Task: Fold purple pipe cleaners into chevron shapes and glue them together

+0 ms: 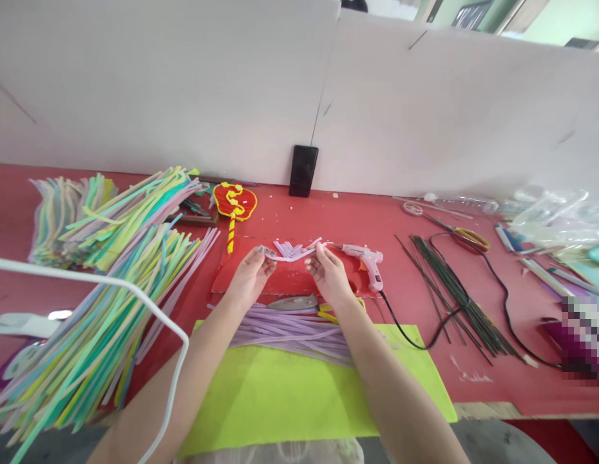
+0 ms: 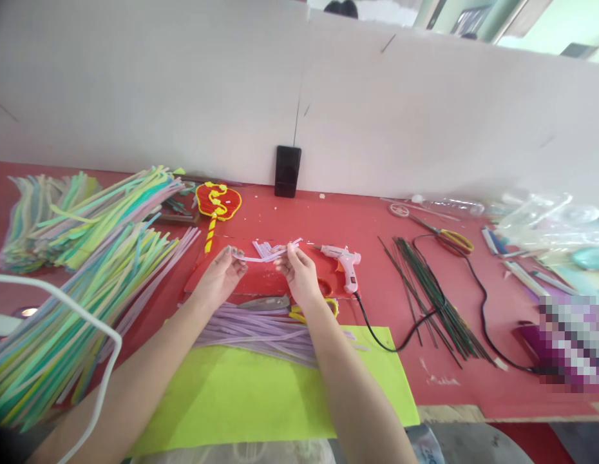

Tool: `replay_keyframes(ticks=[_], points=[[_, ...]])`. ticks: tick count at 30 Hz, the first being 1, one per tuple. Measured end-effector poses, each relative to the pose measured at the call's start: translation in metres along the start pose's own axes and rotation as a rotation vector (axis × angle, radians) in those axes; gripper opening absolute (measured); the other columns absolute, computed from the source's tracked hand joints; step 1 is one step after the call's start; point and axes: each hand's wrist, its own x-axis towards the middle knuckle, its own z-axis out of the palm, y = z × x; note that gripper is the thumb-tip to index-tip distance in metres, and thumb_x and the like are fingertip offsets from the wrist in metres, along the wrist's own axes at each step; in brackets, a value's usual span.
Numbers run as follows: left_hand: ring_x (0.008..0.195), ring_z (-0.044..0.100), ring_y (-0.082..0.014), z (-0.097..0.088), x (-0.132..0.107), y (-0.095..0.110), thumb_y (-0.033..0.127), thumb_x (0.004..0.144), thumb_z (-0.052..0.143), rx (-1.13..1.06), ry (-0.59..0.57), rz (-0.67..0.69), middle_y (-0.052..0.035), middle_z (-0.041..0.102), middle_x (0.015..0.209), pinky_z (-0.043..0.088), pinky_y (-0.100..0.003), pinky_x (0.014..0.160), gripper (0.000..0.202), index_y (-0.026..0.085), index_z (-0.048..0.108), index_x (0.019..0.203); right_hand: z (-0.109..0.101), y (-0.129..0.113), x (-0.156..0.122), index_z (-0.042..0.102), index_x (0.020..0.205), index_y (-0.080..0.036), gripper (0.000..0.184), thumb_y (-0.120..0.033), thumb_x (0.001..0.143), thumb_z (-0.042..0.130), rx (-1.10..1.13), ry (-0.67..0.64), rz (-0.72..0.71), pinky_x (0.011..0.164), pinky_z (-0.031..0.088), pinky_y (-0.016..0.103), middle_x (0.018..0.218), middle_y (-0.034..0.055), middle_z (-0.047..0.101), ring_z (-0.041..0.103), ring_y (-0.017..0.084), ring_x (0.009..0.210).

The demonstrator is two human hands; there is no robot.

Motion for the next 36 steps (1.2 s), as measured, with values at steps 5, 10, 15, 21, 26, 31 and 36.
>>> replay_keyframes(ticks=[5, 10, 15, 21, 26, 31, 36], points=[[0.060, 0.057, -0.0040, -0.003, 0.000, -0.001, 0.031, 0.063, 0.079, -0.006, -0.047, -0.008, 0.0065, 0.061, 0.068, 0.047, -0.016, 0.061, 0.026, 0.019, 0.058, 0.072, -0.004, -0.001, 0.001, 0.066, 0.080, -0.022, 0.022, -0.040, 0.069, 0.073, 0.014, -0.012, -0.050, 0.042, 0.043, 0.014, 0.074, -0.0048, 0.064, 0.048, 0.003, 0.048], [0.072, 0.064, -0.0069, -0.004, 0.004, 0.000, 0.032, 0.069, 0.075, 0.012, 0.045, 0.023, 0.0034, 0.067, 0.077, 0.050, -0.017, 0.067, 0.022, 0.020, 0.061, 0.082, -0.004, -0.001, 0.000, 0.067, 0.079, -0.022, 0.023, -0.036, 0.064, 0.078, 0.022, 0.049, -0.021, 0.052, 0.051, 0.013, 0.082, -0.0028, 0.068, 0.063, 0.007, 0.067], [0.073, 0.067, -0.0128, -0.001, 0.001, -0.005, 0.035, 0.061, 0.080, 0.225, -0.045, -0.077, -0.0030, 0.072, 0.079, 0.052, -0.024, 0.073, 0.030, 0.015, 0.064, 0.077, 0.002, -0.003, -0.002, 0.067, 0.072, -0.021, 0.027, -0.038, 0.057, 0.081, -0.014, 0.042, -0.031, 0.054, 0.053, 0.015, 0.079, -0.0022, 0.069, 0.066, 0.010, 0.071], [0.063, 0.068, -0.0179, -0.002, 0.001, -0.010, 0.047, 0.052, 0.081, 0.447, -0.008, -0.041, -0.0057, 0.071, 0.065, 0.055, -0.033, 0.072, 0.043, 0.013, 0.064, 0.070, 0.007, -0.001, -0.005, 0.066, 0.066, -0.020, 0.028, -0.042, 0.057, 0.080, -0.149, -0.001, -0.036, 0.052, 0.053, 0.020, 0.073, -0.0019, 0.067, 0.064, 0.012, 0.064], [0.058, 0.067, -0.0200, -0.006, 0.005, -0.012, 0.049, 0.049, 0.081, 0.539, -0.003, -0.065, -0.0058, 0.070, 0.060, 0.056, -0.035, 0.067, 0.043, 0.014, 0.062, 0.065, 0.001, 0.002, -0.001, 0.066, 0.071, -0.019, 0.030, -0.045, 0.061, 0.076, -0.229, 0.077, -0.097, 0.057, 0.054, 0.025, 0.078, 0.0006, 0.070, 0.063, 0.014, 0.064], [0.060, 0.068, -0.0204, -0.006, 0.005, -0.011, 0.052, 0.051, 0.079, 0.587, 0.006, -0.053, -0.0076, 0.071, 0.063, 0.057, -0.036, 0.068, 0.045, 0.013, 0.062, 0.067, -0.004, 0.001, 0.002, 0.064, 0.071, -0.020, 0.031, -0.048, 0.064, 0.073, -0.335, 0.091, -0.137, 0.064, 0.056, 0.030, 0.076, 0.0004, 0.070, 0.064, 0.015, 0.063], [0.063, 0.069, -0.0208, -0.007, 0.005, -0.007, 0.052, 0.052, 0.078, 0.568, 0.050, -0.012, -0.0076, 0.072, 0.066, 0.057, -0.036, 0.071, 0.047, 0.013, 0.061, 0.070, -0.004, 0.002, 0.003, 0.062, 0.069, -0.020, 0.031, -0.045, 0.059, 0.076, -0.426, 0.018, -0.091, 0.061, 0.056, 0.031, 0.064, -0.0019, 0.065, 0.064, 0.016, 0.061]])
